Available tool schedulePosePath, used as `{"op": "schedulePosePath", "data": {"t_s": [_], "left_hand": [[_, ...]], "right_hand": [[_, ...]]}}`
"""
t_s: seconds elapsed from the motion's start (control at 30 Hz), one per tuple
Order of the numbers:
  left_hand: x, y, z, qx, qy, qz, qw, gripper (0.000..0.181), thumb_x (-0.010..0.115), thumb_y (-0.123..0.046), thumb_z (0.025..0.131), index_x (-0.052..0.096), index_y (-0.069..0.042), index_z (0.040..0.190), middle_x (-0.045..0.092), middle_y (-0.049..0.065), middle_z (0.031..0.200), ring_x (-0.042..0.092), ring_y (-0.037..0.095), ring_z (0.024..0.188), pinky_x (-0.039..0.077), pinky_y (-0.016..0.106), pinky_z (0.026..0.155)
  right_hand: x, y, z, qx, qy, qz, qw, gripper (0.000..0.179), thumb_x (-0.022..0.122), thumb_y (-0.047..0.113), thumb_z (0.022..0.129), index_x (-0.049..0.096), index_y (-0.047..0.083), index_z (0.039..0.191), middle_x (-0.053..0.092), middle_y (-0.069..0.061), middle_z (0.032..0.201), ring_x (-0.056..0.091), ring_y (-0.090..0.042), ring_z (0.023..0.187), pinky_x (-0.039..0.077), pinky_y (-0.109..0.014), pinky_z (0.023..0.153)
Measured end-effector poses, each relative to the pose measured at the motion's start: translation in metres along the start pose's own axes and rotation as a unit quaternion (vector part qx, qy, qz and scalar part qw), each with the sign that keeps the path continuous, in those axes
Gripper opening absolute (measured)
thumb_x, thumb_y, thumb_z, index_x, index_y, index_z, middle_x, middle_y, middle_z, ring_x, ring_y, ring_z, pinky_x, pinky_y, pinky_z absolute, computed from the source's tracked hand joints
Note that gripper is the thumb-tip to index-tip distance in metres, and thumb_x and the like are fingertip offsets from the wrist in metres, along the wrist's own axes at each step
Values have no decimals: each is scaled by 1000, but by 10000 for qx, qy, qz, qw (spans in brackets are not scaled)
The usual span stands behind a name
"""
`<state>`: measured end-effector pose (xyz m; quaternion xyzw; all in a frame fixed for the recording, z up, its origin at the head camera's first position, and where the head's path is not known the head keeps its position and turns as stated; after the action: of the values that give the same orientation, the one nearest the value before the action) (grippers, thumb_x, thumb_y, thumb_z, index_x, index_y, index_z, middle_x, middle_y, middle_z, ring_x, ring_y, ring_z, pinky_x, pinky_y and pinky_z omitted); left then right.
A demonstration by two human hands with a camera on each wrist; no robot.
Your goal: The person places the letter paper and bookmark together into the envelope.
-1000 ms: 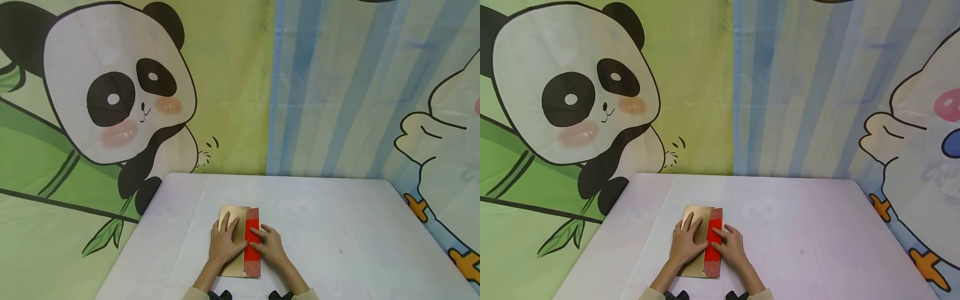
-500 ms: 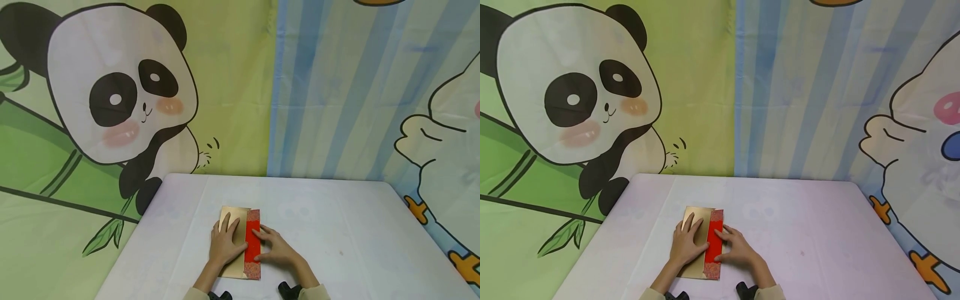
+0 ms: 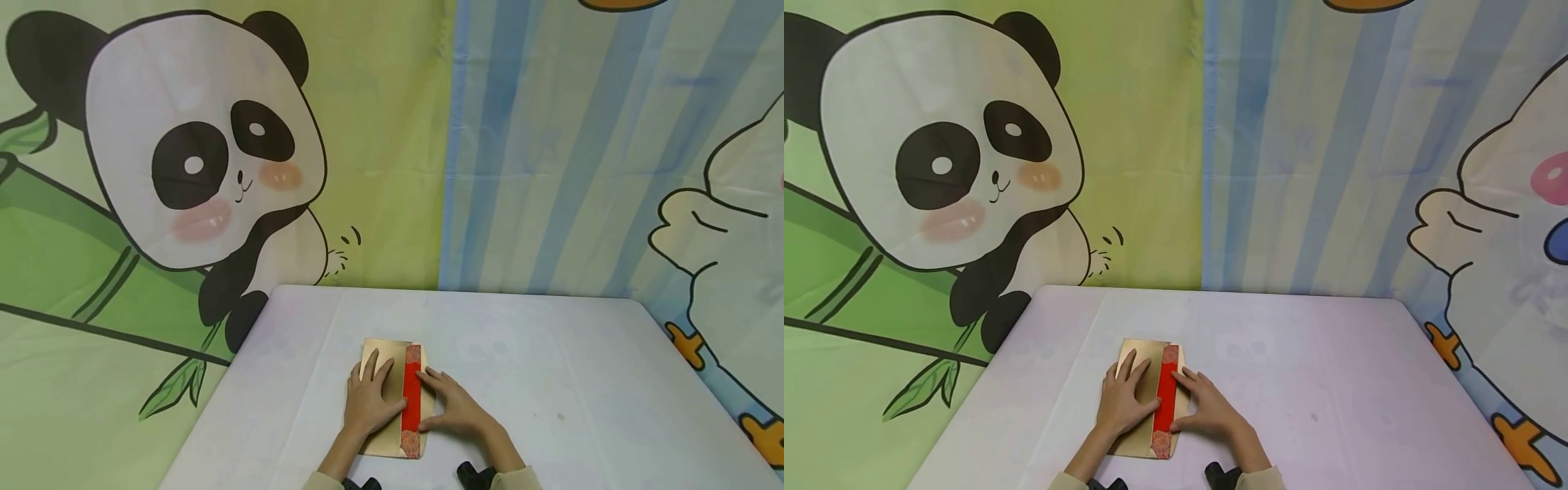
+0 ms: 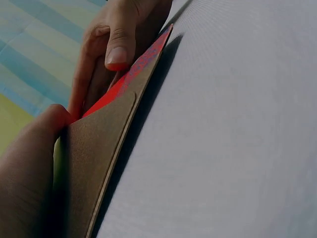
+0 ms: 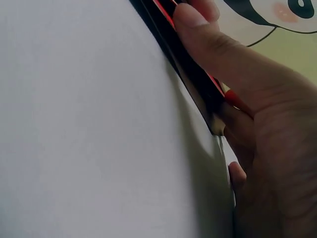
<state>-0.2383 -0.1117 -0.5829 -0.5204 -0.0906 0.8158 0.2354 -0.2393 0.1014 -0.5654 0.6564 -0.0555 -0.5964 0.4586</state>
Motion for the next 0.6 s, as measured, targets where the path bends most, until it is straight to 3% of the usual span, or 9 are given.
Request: {"op": "schedulePosePath", "data": {"t_s": [0.2,0.47,0.6], "left_hand": [[1,0,-1,125,-136,54,9998,76,67,-56,63,54,-23,130,33,9,145,34,41,121,32,54,91],[0,-2,0,13,70,2,10000,78,65,-57,63,51,-24,132,30,7,147,31,40,123,30,53,94],[0,-2,0,41,25,6,10000,78,66,-57,63,52,-24,132,31,8,147,31,41,123,30,54,94]], "right_hand": [[1,-3,-1,-151,79,-321,9993,104,72,64,59,33,21,145,28,-10,148,22,-50,128,27,-64,95],[4,1,1,-165,-117,-687,9974,108,69,71,55,34,21,144,26,-12,149,23,-50,128,27,-62,96],[6,1,3,-290,-230,-798,9961,109,68,72,54,33,21,145,26,-12,149,23,-47,130,26,-60,99]]}}
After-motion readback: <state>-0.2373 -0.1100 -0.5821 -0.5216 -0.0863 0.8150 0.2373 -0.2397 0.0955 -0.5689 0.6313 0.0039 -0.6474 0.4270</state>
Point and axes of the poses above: each hand's wrist, its own z-axis towards the middle knuckle, its own x-axis out of the palm, y = z × x, the point moved 1 cm from there along z, towards the middle knuckle
